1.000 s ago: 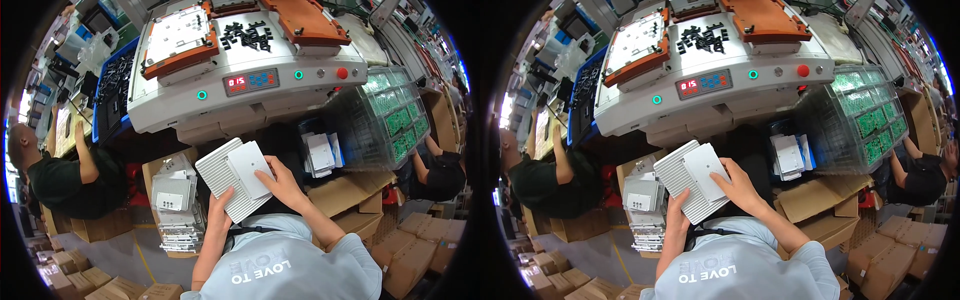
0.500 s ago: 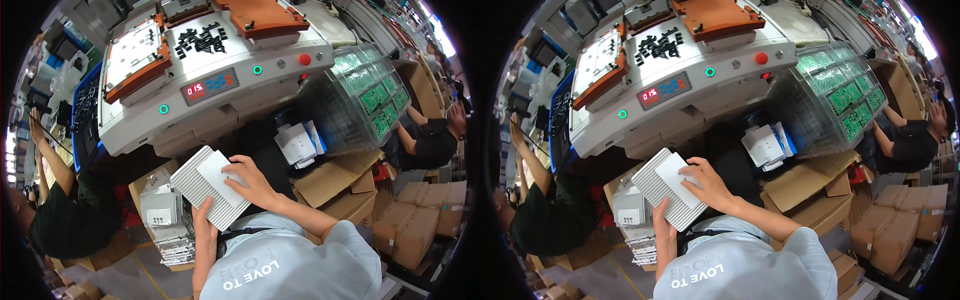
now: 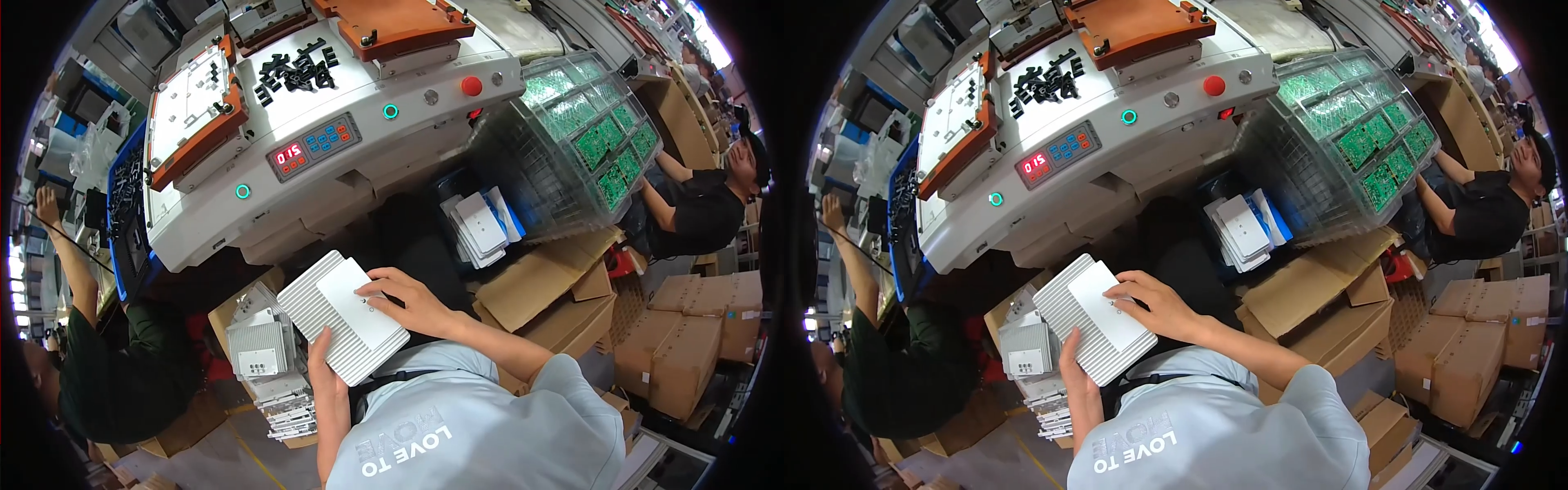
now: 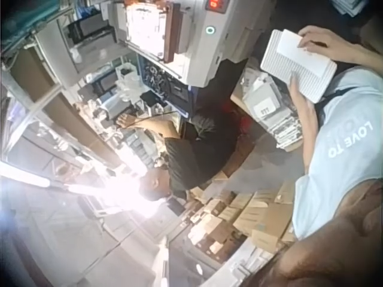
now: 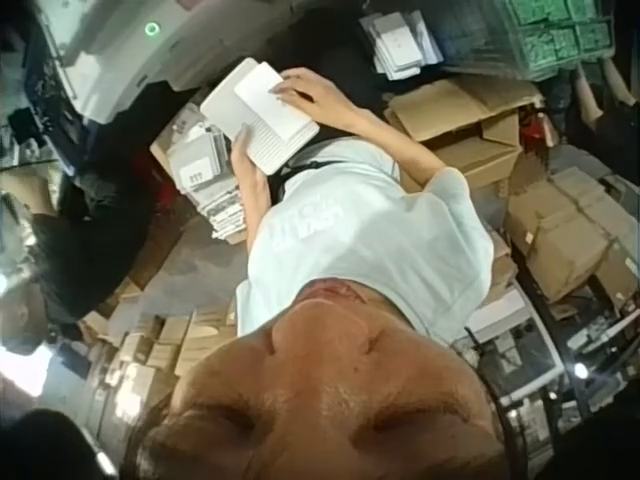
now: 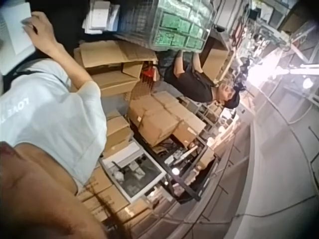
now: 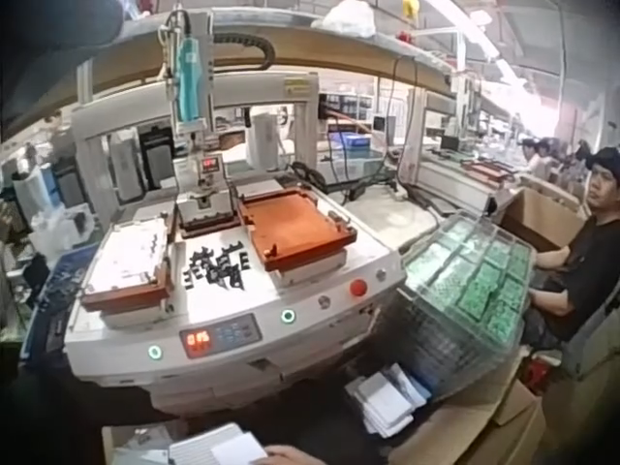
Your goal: Assembling electronic device components using a press machine at a factory workstation.
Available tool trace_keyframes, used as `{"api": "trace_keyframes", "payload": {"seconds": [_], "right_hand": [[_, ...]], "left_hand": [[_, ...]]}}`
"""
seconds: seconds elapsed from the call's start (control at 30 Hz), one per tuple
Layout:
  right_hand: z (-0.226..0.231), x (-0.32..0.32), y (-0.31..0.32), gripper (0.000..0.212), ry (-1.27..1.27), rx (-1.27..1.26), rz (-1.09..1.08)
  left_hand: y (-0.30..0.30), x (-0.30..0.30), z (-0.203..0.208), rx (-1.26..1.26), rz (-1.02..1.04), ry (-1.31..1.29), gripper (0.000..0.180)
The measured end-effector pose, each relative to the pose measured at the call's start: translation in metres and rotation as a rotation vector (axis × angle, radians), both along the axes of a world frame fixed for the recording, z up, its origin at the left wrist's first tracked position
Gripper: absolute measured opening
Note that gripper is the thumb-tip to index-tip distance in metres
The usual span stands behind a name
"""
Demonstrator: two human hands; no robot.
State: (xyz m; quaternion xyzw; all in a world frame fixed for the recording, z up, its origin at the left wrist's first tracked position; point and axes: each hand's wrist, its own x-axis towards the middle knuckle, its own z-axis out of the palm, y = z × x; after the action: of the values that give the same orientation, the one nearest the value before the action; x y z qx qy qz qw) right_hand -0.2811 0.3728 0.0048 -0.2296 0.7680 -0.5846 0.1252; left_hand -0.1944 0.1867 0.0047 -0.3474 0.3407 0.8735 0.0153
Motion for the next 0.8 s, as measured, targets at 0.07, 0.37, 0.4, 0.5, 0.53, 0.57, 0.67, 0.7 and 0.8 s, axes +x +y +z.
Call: {"api": "trace_keyframes", "payload": {"seconds": [0.07, 0.37, 0.4, 0.5, 0.53, 0.57, 0.67, 0.7, 0.8], "right_hand": [[0.0003, 0.0004, -0.0005, 0.024, -0.002, 0.004, -0.007], [-0.0028, 0.0015, -0.0018, 0.023, 0.007, 0.023, 0.000], [-0.0031, 0.0014, -0.0019, 0.023, 0.011, 0.023, 0.001], [-0.0039, 0.0040, -0.0020, 0.024, -0.013, 0.025, -0.004], [-0.0047, 0.0048, -0.0024, 0.023, -0.015, 0.024, -0.005], [-0.0049, 0.0053, -0.0028, 0.023, -0.017, 0.023, -0.005], [-0.0041, 0.0068, -0.0034, 0.023, -0.028, 0.038, -0.011], [-0.0045, 0.0069, -0.0038, 0.023, -0.027, 0.038, -0.011], [-0.0060, 0.0067, -0.0045, 0.022, -0.009, 0.030, -0.016]], "left_hand": [[0.0000, -0.0001, 0.0008, -0.003, 0.000, -0.006, 0.052], [0.0011, 0.0032, -0.0025, 0.001, 0.015, -0.014, 0.050], [0.0013, 0.0032, -0.0036, 0.002, 0.018, -0.017, 0.050], [0.0012, 0.0051, -0.0033, 0.009, 0.011, -0.036, 0.049], [0.0013, 0.0055, -0.0036, 0.010, 0.011, -0.036, 0.049], [0.0014, 0.0057, -0.0041, 0.015, 0.016, -0.024, 0.049], [0.0017, 0.0070, -0.0051, 0.016, 0.021, -0.009, 0.049], [0.0017, 0.0070, -0.0053, 0.012, 0.021, -0.005, 0.049], [0.0017, 0.0067, -0.0047, 0.013, 0.020, 0.003, 0.049]]}}
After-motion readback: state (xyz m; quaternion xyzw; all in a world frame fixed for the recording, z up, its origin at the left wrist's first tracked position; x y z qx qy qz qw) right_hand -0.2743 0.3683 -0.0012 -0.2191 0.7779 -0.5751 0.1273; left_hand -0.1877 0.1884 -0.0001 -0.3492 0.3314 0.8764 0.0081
